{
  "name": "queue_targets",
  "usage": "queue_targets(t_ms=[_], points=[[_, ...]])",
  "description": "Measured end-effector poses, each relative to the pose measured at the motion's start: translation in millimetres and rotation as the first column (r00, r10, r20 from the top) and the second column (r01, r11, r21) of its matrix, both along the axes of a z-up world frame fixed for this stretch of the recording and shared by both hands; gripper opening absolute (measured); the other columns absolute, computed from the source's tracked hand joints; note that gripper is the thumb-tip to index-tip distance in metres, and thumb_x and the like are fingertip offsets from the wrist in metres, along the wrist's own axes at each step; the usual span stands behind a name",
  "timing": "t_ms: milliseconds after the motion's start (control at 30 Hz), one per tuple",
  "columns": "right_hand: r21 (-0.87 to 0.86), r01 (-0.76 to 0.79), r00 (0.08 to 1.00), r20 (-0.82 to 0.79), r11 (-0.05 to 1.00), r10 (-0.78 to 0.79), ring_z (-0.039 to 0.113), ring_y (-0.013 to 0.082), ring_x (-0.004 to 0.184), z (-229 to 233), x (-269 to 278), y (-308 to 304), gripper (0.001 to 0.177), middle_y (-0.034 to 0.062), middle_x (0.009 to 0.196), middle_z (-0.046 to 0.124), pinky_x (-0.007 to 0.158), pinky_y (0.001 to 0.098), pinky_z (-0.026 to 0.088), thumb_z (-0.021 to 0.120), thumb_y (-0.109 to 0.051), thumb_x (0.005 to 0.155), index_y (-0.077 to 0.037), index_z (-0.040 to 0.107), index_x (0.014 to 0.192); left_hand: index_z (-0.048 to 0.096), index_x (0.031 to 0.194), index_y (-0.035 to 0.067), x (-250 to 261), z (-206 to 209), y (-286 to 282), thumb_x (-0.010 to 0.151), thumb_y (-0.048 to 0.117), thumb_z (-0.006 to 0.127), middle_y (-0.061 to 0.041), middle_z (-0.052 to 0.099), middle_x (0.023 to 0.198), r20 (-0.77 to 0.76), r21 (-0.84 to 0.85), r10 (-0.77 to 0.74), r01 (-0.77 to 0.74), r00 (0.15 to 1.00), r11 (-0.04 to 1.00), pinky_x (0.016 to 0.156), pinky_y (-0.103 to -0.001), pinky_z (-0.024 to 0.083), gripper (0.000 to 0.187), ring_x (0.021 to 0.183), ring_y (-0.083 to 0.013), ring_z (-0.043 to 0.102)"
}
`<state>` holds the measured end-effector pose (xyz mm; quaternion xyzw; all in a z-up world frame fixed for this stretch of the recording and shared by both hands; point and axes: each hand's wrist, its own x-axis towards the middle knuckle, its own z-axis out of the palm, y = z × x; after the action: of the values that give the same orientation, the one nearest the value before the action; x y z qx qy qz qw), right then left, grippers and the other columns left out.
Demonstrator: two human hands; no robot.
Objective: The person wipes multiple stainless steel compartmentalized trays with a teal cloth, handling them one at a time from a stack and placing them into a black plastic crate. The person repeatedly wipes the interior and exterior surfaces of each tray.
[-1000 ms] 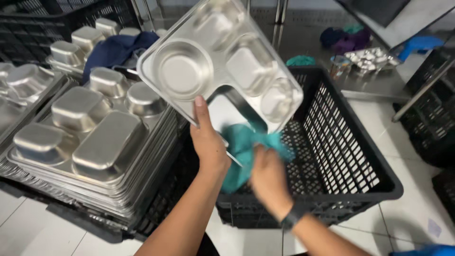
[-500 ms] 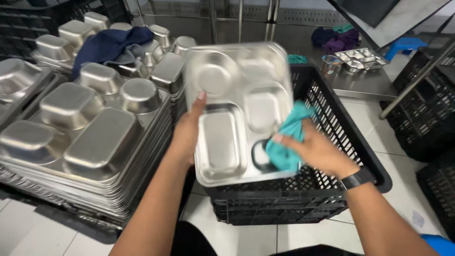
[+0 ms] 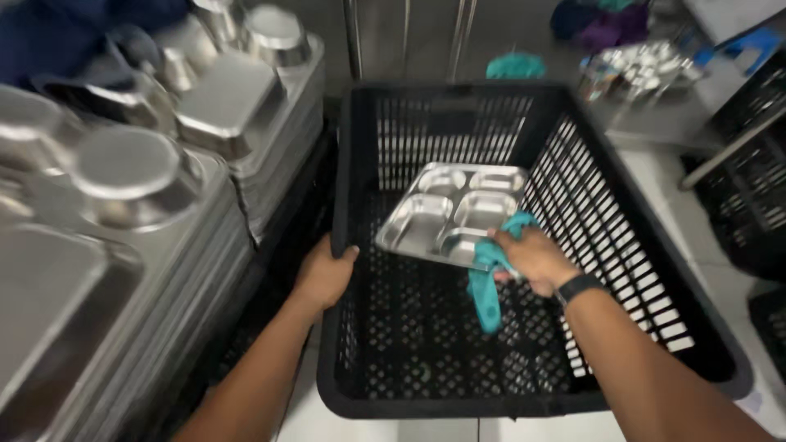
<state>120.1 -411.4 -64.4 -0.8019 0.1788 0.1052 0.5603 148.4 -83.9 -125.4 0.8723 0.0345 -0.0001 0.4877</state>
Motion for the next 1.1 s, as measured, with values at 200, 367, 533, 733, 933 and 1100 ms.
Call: queue_targets(t_ms=[200, 367, 533, 733, 933, 1100], points=[[-0.146, 0.088, 0.994, -0.056, 0.985, -0.097, 0.071, 0.0227, 0.062, 16, 16, -1, 0.042, 0.0109, 0.094, 0.073, 0.052, 0.0384, 0.051, 0.058, -0.036, 0.097, 0.003, 0.062, 0.114, 0.058, 0.127, -0.005, -19, -17, -53, 0.087, 0.019, 0.069, -0.027, 0.066, 0.121, 0.242, -0.062, 0.108, -0.096, 0.964, 0.993, 0.101, -0.043, 0.049, 0.048, 0.116, -0.0408, 0.063], [-0.346, 0.207, 0.964, -0.085, 0.915, -0.251, 0.072, 0.0266, 0.064, 36, 1, -26, 0.050, 0.0195, 0.090, 0.074, 0.047, 0.0452, 0.041, 0.054, -0.039, 0.104, 0.009, 0.059, 0.114, 0.023, 0.156, -0.001, -103, 18, -200, 0.086, 0.005, 0.059, -0.033, 0.035, 0.150, 0.233, -0.227, 0.273, -0.221, 0.933, 0.949, 0.116, -0.051, 0.030, 0.079, 0.139, -0.0501, 0.037], [-0.266, 0.246, 0.969, 0.072, 0.932, -0.235, 0.075, 0.0275, 0.065, 47, -18, -90, 0.041, 0.0161, 0.094, 0.075, 0.055, 0.0376, 0.057, 0.058, -0.031, 0.101, 0.009, 0.063, 0.109, 0.047, 0.140, -0.003, -191, 80, -237, 0.096, 0.036, 0.064, -0.032, 0.051, 0.137, -0.137, 0.098, -0.539, 0.553, 0.831, 0.827, 0.112, -0.056, 0.033, 0.061, 0.130, -0.0486, 0.048], [-0.099, 0.241, 0.969, 0.077, 0.966, -0.234, 0.072, 0.0246, 0.071, 13, -35, -122, 0.038, 0.0164, 0.097, 0.071, 0.059, 0.0369, 0.063, 0.063, -0.026, 0.098, 0.012, 0.062, 0.108, 0.062, 0.106, 0.004, -75, 100, -152, 0.078, 0.067, 0.069, -0.018, 0.068, 0.088, 0.513, 0.670, -0.841, 0.534, 0.170, 0.516, 0.074, -0.049, 0.052, 0.070, 0.083, -0.0361, 0.069], [-0.149, 0.223, 0.972, -0.038, 0.963, -0.231, 0.072, 0.0271, 0.070, -14, -26, -117, 0.037, 0.0120, 0.094, 0.071, 0.059, 0.0375, 0.060, 0.062, -0.027, 0.099, 0.008, 0.062, 0.109, 0.065, 0.106, 0.012, -82, 60, -116, 0.079, 0.051, 0.071, -0.011, 0.070, 0.086, 0.207, 0.781, -0.856, 0.447, 0.474, 0.436, 0.063, -0.047, 0.055, 0.048, 0.075, -0.0333, 0.070], [0.053, 0.186, 0.974, -0.141, 0.981, -0.177, 0.069, 0.0235, 0.076, -46, 5, -103, 0.035, 0.0122, 0.097, 0.070, 0.062, 0.0372, 0.063, 0.063, -0.025, 0.098, 0.006, 0.062, 0.114, 0.061, 0.113, 0.006, -122, 66, -87, 0.085, 0.041, 0.071, -0.020, 0.068, 0.094, -0.226, 0.680, -0.821, 0.688, 0.524, 0.252, 0.065, -0.050, 0.056, 0.046, 0.079, -0.0388, 0.070]])
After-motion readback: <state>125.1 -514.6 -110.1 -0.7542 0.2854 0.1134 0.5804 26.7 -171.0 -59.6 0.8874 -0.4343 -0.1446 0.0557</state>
